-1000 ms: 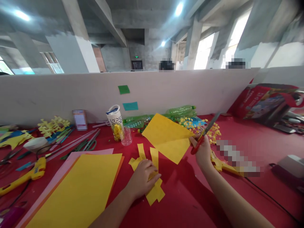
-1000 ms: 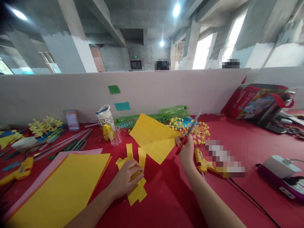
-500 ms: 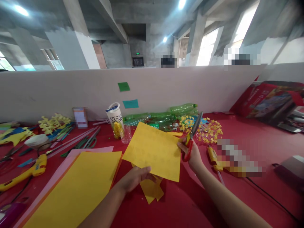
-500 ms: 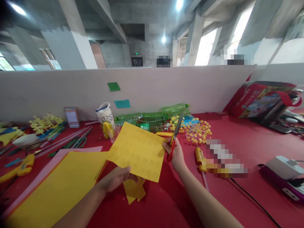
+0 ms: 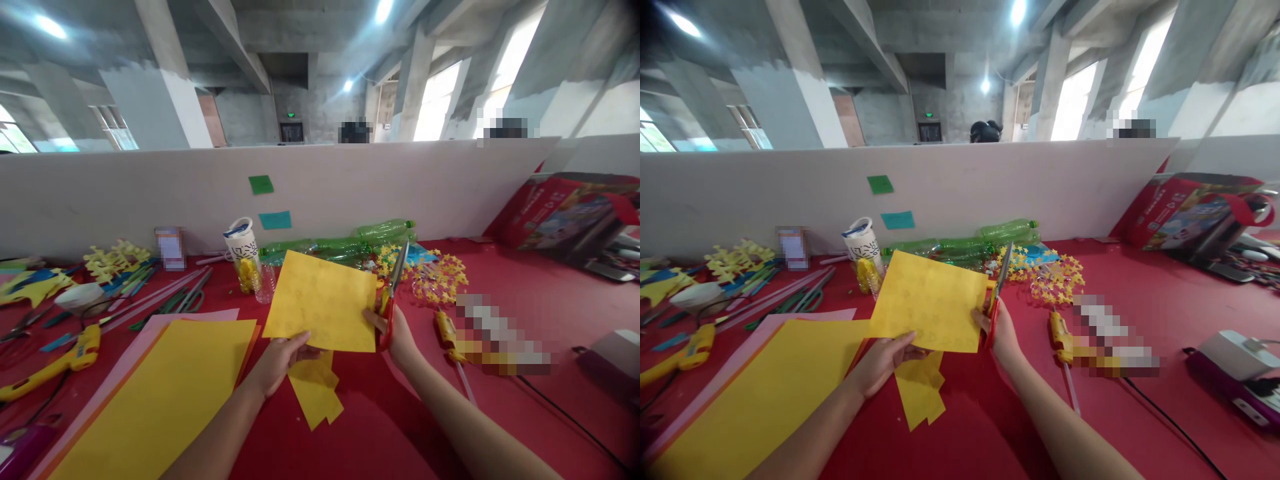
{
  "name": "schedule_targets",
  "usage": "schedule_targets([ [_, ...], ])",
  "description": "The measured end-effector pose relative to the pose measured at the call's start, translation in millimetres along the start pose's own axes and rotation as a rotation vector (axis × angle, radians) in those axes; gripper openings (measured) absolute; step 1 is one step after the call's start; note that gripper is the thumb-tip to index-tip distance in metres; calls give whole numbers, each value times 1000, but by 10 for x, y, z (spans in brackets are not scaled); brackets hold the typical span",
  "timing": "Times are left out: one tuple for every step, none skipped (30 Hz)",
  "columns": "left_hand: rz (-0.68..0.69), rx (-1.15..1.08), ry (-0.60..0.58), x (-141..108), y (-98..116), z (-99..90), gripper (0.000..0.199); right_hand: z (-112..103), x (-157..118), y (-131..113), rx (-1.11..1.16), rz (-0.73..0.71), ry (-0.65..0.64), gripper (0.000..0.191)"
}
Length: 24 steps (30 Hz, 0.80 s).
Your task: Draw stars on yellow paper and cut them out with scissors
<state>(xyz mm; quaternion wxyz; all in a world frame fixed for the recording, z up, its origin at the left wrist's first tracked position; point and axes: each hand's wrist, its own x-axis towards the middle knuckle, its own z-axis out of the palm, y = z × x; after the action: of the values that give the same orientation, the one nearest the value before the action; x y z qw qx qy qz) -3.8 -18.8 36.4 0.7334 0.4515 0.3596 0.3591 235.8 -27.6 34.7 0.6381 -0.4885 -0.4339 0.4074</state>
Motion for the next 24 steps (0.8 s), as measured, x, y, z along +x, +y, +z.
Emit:
schedule_targets([
  [-4,-16,-24,-26,62,-32,25,-13,4,-4,-11,-1,-1,35],
  [-15,-65,-55,-53,134,-77,28,-33,13,-14,-22,-2,-4,35],
  [28,-123,-66,-79,210,-131,32,-59,26,-28,-32,0,-8,35],
  [78,-177,-70,-102,284,-188,36,-87,40,-45,-42,3,-15,35],
  [93,-214,-79,-122,351,-241,41,-114,54,-63,-51,6,-26,35],
  [86,-238,-83,-138,403,-284,44,-138,65,-82,-60,11,-39,35],
  [57,-243,-64,-149,436,-312,43,-157,74,-98,-70,16,-56,35],
  [15,-224,-32,-156,447,-322,41,-170,79,-111,-80,20,-73,34],
  [-27,-191,3,-158,438,-314,38,-176,80,-120,-91,23,-89,33],
  [-60,-149,33,-155,409,-294,36,-177,77,-125,-102,26,-105,32],
  [-85,-102,51,-149,367,-265,37,-172,73,-126,-113,30,-119,31],
  [-109,-58,58,-140,318,-234,38,-164,67,-123,-123,34,-132,31],
  [-122,-20,66,-130,266,-208,39,-154,61,-118,-132,41,-143,31],
  [-124,4,76,-119,219,-189,40,-145,56,-110,-140,50,-152,31],
  [-121,17,88,-109,179,-181,40,-136,53,-102,-147,61,-158,32],
  [-110,21,104,-100,150,-184,41,-129,53,-94,-154,73,-164,32],
  [-94,16,123,-93,133,-196,41,-125,54,-89,-161,85,-170,32],
  [-70,6,145,-87,127,-217,41,-124,57,-87,-167,97,-177,31],
  [-40,-9,176,-84,130,-242,41,-124,60,-90,-174,108,-185,30],
  [-4,-26,213,-83,140,-269,41,-126,61,-98,-179,118,-194,30],
  [35,-45,251,-82,155,-298,42,-129,60,-112,-191,128,-208,31],
  [72,-65,286,-83,172,-325,43,-130,54,-130,-215,134,-228,31],
  [106,-81,316,-83,188,-353,44,-131,44,-151,-242,134,-249,31],
  [134,-93,345,-83,202,-379,46,-129,30,-172,-310,131,-298,29],
])
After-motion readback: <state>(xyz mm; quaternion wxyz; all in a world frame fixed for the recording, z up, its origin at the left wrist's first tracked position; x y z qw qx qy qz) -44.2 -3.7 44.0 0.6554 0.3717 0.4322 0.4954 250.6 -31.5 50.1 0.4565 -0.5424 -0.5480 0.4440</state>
